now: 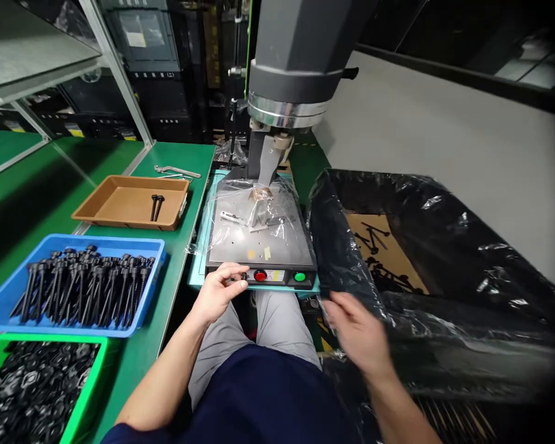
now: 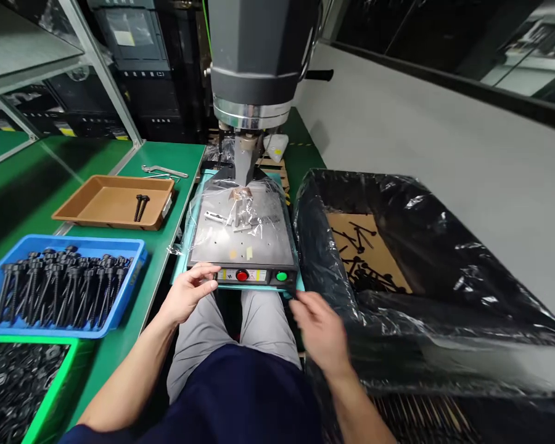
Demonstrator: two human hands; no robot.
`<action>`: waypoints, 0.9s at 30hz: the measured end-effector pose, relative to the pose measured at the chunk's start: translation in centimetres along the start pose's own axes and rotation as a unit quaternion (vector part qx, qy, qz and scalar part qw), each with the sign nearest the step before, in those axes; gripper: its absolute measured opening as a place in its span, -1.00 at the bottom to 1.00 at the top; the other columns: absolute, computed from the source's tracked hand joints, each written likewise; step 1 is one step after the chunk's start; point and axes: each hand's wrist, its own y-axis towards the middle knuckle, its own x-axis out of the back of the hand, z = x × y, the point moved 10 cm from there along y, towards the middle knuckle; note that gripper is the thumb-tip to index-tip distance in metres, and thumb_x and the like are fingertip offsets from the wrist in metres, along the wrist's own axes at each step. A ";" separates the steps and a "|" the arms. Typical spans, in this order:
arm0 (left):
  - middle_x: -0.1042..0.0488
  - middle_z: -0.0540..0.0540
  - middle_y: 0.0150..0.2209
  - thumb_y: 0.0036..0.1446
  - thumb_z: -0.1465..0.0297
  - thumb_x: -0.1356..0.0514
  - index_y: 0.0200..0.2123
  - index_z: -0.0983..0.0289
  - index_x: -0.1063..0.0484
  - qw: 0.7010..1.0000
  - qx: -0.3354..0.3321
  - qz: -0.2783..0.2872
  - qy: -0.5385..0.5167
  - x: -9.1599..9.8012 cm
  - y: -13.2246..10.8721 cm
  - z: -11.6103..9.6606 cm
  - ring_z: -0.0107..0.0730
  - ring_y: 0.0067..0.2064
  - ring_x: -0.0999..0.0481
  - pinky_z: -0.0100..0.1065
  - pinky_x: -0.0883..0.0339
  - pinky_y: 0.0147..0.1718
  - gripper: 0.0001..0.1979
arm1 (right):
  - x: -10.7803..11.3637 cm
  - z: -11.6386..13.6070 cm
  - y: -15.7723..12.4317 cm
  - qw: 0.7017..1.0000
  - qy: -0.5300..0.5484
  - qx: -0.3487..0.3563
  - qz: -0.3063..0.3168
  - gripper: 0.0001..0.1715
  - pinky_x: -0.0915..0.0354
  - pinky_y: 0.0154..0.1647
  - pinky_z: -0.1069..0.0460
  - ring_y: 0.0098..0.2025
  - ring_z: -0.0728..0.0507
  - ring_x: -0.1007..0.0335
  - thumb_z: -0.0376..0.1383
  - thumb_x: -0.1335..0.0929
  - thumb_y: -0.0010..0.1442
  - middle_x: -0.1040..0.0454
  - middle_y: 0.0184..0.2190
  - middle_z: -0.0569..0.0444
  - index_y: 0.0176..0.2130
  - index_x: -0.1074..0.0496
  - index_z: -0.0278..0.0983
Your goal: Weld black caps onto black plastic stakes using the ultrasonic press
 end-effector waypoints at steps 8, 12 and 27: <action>-0.47 0.09 -0.21 -0.14 0.34 -0.46 -0.21 0.18 -0.63 0.998 0.016 0.003 -0.054 0.3 -1.7 -0.6 -0.42 -0.29 -0.42 -0.34 -0.35 -0.26 -0.67 | -12.6 7.6 2.2 0.961 -0.011 0.187 0.204 -0.76 -0.40 -0.08 -0.08 -0.14 -0.20 -0.48 -0.24 -0.29 0.32 -0.54 -0.18 -0.02 -0.08 -0.51 -0.16; -0.47 0.10 -0.23 -0.16 0.34 -0.47 -0.24 0.20 -0.64 0.999 0.029 0.002 -0.034 0.9 -1.8 -0.2 -0.40 -0.28 -0.43 -0.34 -0.34 -0.29 -0.67 | -12.8 7.4 2.1 0.953 -0.014 0.197 0.228 -0.77 -0.38 -0.12 -0.05 -0.18 -0.17 -0.48 -0.25 -0.30 0.31 -0.53 -0.23 0.01 -0.11 -0.52 -0.17; -0.37 0.01 -0.39 -0.25 0.37 -0.50 -0.30 0.19 -0.66 0.996 0.075 0.032 -0.021 -0.4 -0.4 0.7 -0.47 -0.37 -0.35 -0.38 -0.22 -0.38 -0.67 | -13.5 4.5 2.8 0.952 0.094 0.053 0.286 -0.79 -0.22 -0.37 0.03 -0.41 -0.07 -0.33 -0.24 -0.33 0.21 -0.48 -0.43 0.06 -0.26 -0.53 -0.29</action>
